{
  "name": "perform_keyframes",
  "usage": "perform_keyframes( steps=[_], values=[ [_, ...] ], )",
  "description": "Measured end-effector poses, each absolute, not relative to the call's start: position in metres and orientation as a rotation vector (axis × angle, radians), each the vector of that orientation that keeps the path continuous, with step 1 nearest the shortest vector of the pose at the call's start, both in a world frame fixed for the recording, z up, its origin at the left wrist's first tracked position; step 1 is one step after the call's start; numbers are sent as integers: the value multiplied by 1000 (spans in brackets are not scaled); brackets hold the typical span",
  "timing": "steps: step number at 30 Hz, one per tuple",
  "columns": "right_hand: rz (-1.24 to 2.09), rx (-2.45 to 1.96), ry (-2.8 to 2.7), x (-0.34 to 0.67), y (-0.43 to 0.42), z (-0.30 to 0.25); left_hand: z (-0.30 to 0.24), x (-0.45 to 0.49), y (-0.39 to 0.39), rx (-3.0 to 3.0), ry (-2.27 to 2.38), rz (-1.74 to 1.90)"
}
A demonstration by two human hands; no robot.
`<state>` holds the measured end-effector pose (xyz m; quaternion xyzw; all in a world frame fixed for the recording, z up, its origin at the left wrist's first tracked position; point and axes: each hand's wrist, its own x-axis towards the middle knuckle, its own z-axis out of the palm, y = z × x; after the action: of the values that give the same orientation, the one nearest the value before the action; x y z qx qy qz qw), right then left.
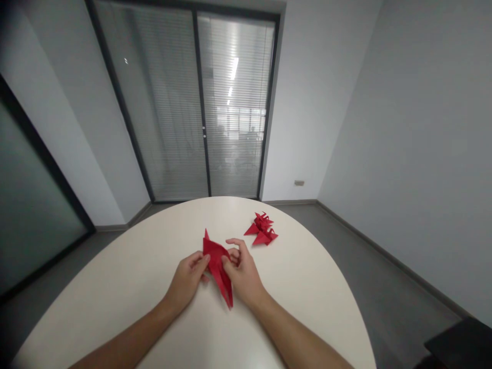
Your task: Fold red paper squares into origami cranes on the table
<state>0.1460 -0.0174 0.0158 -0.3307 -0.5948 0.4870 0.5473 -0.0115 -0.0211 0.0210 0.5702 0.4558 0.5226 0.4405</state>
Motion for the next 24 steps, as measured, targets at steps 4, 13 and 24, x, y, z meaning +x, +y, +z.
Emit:
perform_keyframes(
  steps=[4,13,24],
  values=[
    [1067,-857,-1455,149,-15,16,20,-11,-22,1414,1121,1282],
    [235,-914,-1832,168,-12,27,15,-12,-22,1391,1165,1248],
    [692,-955,-1501,156,-13,27,15,-16,-28,1398,1036,1276]
  ],
)
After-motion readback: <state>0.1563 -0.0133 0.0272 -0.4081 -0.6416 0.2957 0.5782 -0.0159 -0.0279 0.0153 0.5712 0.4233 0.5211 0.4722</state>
